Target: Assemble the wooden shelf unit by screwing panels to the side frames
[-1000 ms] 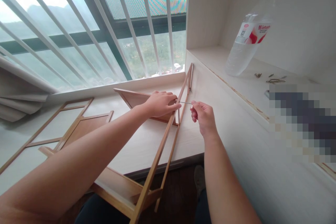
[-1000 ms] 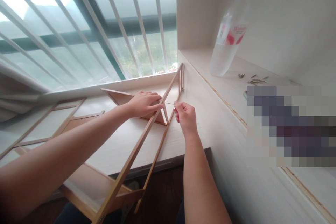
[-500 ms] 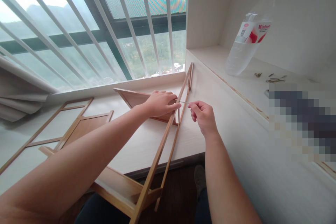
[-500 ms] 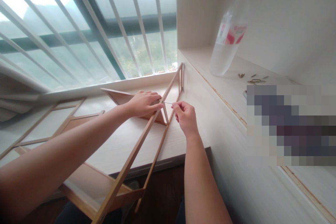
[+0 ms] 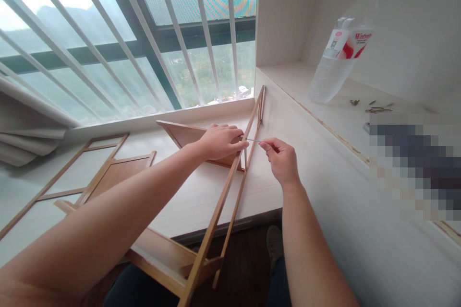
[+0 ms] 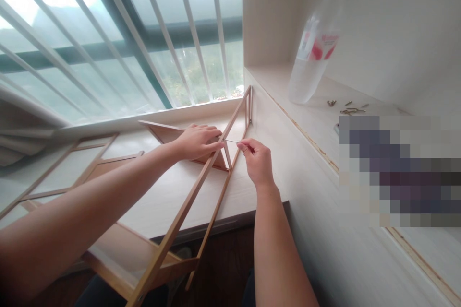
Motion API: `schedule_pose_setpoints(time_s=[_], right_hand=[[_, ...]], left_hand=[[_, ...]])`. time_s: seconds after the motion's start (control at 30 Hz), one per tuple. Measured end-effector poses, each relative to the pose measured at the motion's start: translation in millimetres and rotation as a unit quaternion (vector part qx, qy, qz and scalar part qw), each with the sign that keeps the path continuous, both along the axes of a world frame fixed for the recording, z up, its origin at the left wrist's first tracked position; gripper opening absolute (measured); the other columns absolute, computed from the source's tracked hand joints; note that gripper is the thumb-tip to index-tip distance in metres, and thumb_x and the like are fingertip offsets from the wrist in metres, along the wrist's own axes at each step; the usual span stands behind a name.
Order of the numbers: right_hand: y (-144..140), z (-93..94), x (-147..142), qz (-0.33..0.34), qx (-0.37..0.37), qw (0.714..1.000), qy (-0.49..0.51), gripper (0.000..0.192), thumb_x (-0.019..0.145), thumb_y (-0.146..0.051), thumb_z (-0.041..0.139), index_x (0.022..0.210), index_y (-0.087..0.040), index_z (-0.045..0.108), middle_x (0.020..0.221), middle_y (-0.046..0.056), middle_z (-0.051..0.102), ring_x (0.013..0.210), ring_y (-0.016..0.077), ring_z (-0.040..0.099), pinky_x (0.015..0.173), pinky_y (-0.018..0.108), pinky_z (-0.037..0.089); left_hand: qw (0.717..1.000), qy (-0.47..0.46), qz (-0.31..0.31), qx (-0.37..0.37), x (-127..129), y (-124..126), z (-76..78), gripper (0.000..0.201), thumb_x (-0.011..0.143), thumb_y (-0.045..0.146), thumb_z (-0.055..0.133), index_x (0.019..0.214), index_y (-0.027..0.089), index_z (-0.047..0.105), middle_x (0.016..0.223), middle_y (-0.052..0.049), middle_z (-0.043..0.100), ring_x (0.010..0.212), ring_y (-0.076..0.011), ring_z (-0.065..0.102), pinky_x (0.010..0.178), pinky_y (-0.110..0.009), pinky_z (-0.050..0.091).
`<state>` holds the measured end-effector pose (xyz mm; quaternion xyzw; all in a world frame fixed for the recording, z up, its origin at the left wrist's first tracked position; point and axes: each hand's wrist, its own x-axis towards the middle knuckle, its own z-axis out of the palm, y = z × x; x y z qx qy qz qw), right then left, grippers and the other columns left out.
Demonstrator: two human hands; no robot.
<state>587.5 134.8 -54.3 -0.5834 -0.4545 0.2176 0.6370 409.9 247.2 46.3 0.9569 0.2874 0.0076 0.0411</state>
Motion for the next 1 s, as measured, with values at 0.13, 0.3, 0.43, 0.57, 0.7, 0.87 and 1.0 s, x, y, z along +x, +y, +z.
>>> schedule_pose_setpoints(time_s=[0.13,0.3,0.43,0.57,0.7,0.87,1.0], right_hand=[[-1.4,1.4,-1.9,-0.029,0.018,0.998,-0.046,0.031,0.092,-0.049,0.068,0.084,-0.019,0.075,0.07,0.001,0.063,0.064,0.0163,0.052,0.062,0.029,0.042],[-0.6,6.2,-9.9,-0.024,-0.017,0.999,0.017,0.037,0.089,-0.05,0.069,0.069,-0.019,0.069,0.054,-0.003,0.05,0.051,0.0127,0.041,0.052,0.028,0.033],[3.9,11.8,-20.2,0.014,-0.028,0.982,0.189,0.036,0.081,-0.046,0.071,0.059,-0.02,0.06,0.043,-0.008,0.035,0.041,0.0094,0.03,0.043,0.026,0.024],[7.3,21.2,-31.6,0.045,-0.03,0.947,0.318,0.032,0.073,-0.039,0.069,0.053,-0.022,0.051,0.04,-0.01,0.03,0.037,0.0071,0.025,0.039,0.024,0.021],[7.4,25.8,-34.6,0.044,-0.029,0.936,0.349,0.03,0.073,-0.038,0.067,0.054,-0.022,0.05,0.041,-0.01,0.029,0.036,0.0066,0.027,0.037,0.023,0.021],[4.9,22.3,-27.0,0.058,-0.031,0.938,0.341,0.031,0.076,-0.041,0.073,0.06,-0.019,0.058,0.045,-0.008,0.038,0.038,0.0064,0.032,0.037,0.023,0.023],[2.1,19.1,-19.5,0.075,-0.026,0.947,0.312,0.031,0.078,-0.042,0.074,0.063,-0.018,0.061,0.048,-0.007,0.042,0.039,0.0062,0.034,0.037,0.022,0.025]], left_hand=[[1.0,0.0,0.0,0.0,0.3,0.3,0.0,0.054,0.098,0.068,0.033,0.092,0.023,0.062,0.102,-0.007,0.071,0.101,-0.03,0.065,0.082,-0.04,0.035],[1.0,0.001,0.0,0.0,0.4,1.0,-0.5,0.055,0.098,0.069,0.033,0.094,0.024,0.063,0.101,-0.007,0.07,0.1,-0.0297,0.065,0.083,-0.04,0.036],[1.0,0.002,-0.002,0.002,0.0,1.6,-1.4,0.056,0.098,0.069,0.032,0.098,0.024,0.065,0.104,-0.007,0.071,0.103,-0.0302,0.065,0.084,-0.041,0.035],[1.0,0.001,0.001,0.003,-0.4,2.1,-2.2,0.056,0.098,0.068,0.032,0.099,0.024,0.066,0.107,-0.007,0.071,0.107,-0.0307,0.065,0.086,-0.041,0.036],[1.0,-0.001,0.002,0.001,-0.7,1.9,-2.4,0.055,0.098,0.068,0.031,0.1,0.024,0.066,0.106,-0.007,0.071,0.107,-0.0307,0.065,0.086,-0.041,0.035],[1.0,0.001,0.001,-0.002,-0.1,0.9,-1.4,0.056,0.098,0.068,0.031,0.098,0.024,0.065,0.105,-0.007,0.071,0.106,-0.0306,0.065,0.084,-0.041,0.035],[1.0,0.001,0.002,-0.004,0.2,0.0,-0.5,0.055,0.099,0.068,0.032,0.098,0.023,0.065,0.105,-0.007,0.071,0.105,-0.0304,0.065,0.084,-0.041,0.035]])
